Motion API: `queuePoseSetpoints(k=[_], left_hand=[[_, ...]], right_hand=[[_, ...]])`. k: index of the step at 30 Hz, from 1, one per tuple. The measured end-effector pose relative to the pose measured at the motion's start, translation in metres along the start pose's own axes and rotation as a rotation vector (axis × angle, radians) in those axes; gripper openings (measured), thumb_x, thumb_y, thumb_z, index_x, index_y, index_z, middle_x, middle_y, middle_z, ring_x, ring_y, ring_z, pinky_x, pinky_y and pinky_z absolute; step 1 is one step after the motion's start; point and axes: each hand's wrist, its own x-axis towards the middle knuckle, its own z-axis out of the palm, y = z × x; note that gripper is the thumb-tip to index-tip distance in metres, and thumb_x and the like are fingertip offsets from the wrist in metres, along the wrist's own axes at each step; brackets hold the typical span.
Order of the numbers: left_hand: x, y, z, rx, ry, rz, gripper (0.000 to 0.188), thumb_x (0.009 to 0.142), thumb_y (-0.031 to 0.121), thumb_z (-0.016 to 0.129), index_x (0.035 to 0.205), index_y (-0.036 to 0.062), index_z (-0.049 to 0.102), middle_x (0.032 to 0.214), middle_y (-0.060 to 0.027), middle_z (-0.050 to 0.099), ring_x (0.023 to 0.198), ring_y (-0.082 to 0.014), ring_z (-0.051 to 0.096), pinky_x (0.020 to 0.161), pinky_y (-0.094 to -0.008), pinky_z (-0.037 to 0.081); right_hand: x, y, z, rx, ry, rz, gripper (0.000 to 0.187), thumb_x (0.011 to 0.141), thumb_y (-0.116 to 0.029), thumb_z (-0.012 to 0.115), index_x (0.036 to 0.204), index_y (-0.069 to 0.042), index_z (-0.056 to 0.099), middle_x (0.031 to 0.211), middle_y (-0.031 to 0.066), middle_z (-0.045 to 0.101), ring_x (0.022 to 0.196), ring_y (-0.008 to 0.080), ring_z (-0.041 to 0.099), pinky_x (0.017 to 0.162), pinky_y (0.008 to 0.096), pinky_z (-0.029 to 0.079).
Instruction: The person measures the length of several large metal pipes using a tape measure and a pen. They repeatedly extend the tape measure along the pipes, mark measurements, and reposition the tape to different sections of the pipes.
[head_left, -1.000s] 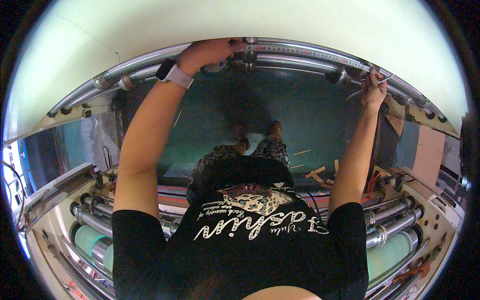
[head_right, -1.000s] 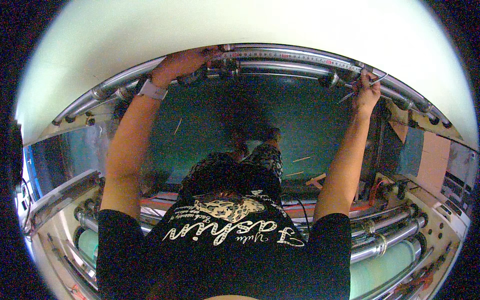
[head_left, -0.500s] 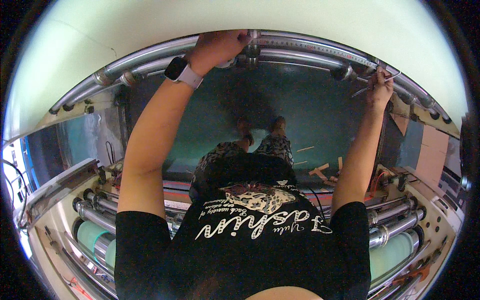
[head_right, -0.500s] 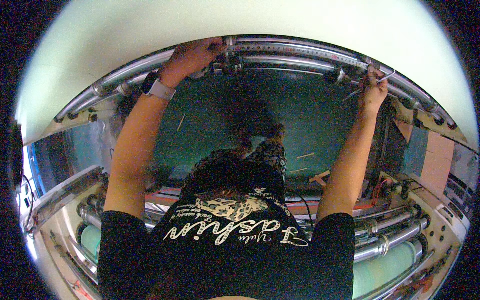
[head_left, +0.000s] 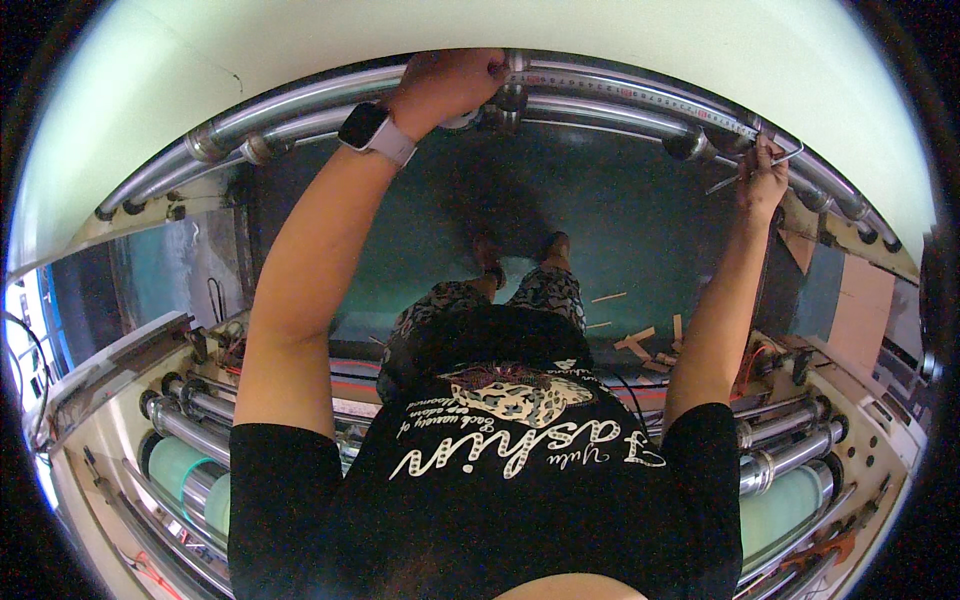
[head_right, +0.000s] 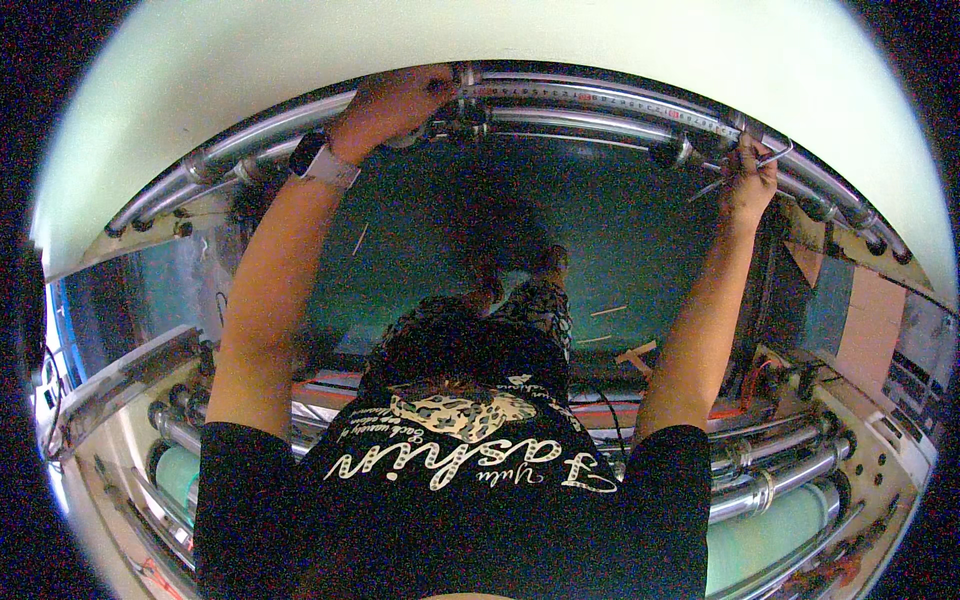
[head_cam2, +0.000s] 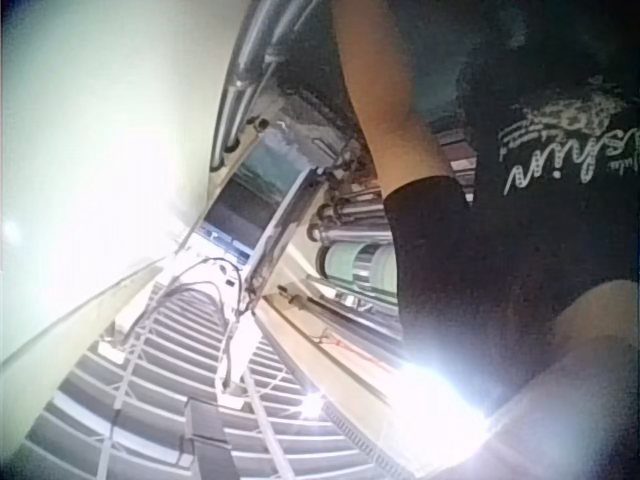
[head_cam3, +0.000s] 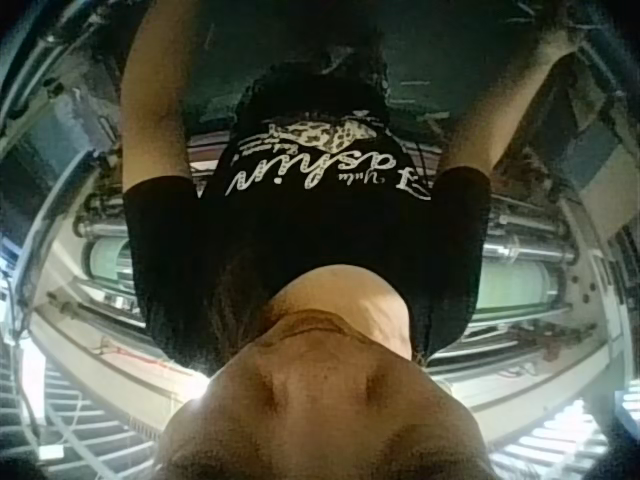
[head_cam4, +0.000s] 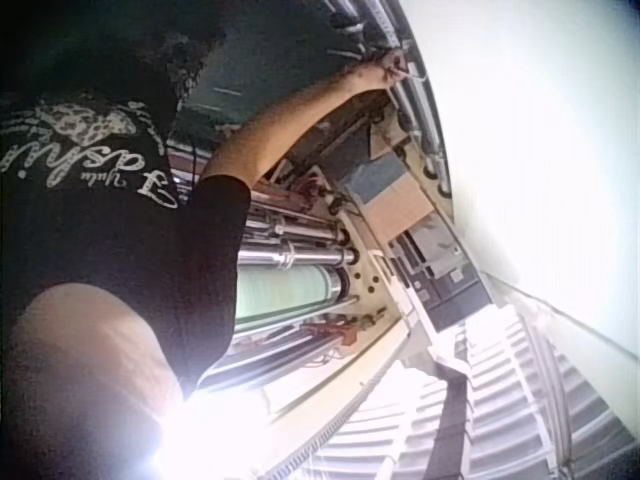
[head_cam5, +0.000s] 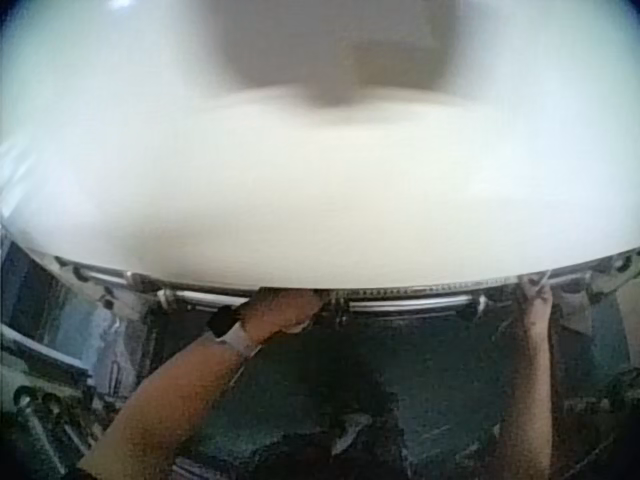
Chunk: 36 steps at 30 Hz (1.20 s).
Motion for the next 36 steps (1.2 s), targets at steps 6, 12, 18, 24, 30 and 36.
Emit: queuePoseSetpoints(k=[6,12,18,24,30,36], left_hand=[[0.000,-0.003,0.004,0.015,0.033,0.000,0.025,0.079,0.030,0.052,0.079,0.0067,0.060,0.077,-0.0145,0.059,0.073,-0.0315,0.058,0.066,-0.0410,0.046],[-0.001,-0.003,0.003,0.022,0.044,0.010,0.024,0.078,0.030,0.053,0.082,0.0075,0.060,0.078,-0.0135,0.059,0.075,-0.0320,0.058,0.067,-0.0416,0.046],[0.001,-0.002,0.005,-0.005,0.007,-0.035,0.027,0.078,0.033,0.052,0.085,0.0082,0.060,0.083,-0.0148,0.060,0.079,-0.0325,0.057,0.071,-0.0408,0.046],[0.004,0.006,-0.002,-0.055,-0.129,-0.130,0.034,0.082,0.038,0.050,0.094,0.0083,0.058,0.092,-0.0154,0.059,0.088,-0.0304,0.056,0.079,-0.0396,0.042],[-0.001,0.008,-0.004,-0.002,-0.077,-0.190,0.037,0.083,0.040,0.048,0.101,0.0094,0.058,0.099,-0.0124,0.059,0.093,-0.0281,0.056,0.084,-0.0380,0.042],[-0.003,0.007,-0.004,-0.048,-0.029,-0.164,0.036,0.083,0.037,0.048,0.099,0.0079,0.059,0.095,-0.0115,0.061,0.091,-0.0262,0.057,0.083,-0.0364,0.042]], right_hand=[[0.002,0.004,-0.003,0.018,-0.011,-0.028,0.002,0.081,-0.008,0.057,0.081,-0.007,0.056,0.057,-0.0015,0.047,0.044,0.0059,0.038,0.038,0.0188,0.029],[0.008,0.009,-0.012,0.045,-0.068,-0.025,0.007,0.079,-0.009,0.060,0.081,-0.005,0.055,0.061,0.0027,0.054,0.046,0.0082,0.045,0.039,0.0197,0.034],[0.004,0.008,-0.008,0.014,-0.024,-0.020,0.009,0.078,-0.011,0.063,0.080,-0.005,0.056,0.061,0.0012,0.053,0.046,0.0080,0.044,0.041,0.0205,0.033],[-0.002,0.003,-0.008,-0.009,0.039,0.058,0.014,0.075,-0.015,0.067,0.076,-0.012,0.054,0.062,-0.0023,0.050,0.049,0.0088,0.045,0.042,0.0226,0.035],[-0.030,0.033,0.002,0.180,0.236,0.120,0.022,0.077,-0.025,0.064,0.077,-0.012,0.046,0.059,-0.0006,0.047,0.043,0.0098,0.043,0.033,0.0231,0.036],[-0.037,0.045,0.016,0.377,0.159,0.444,0.036,0.077,-0.042,0.061,0.088,-0.010,0.046,0.074,0.0080,0.062,0.045,0.0088,0.043,0.034,0.0208,0.031]])
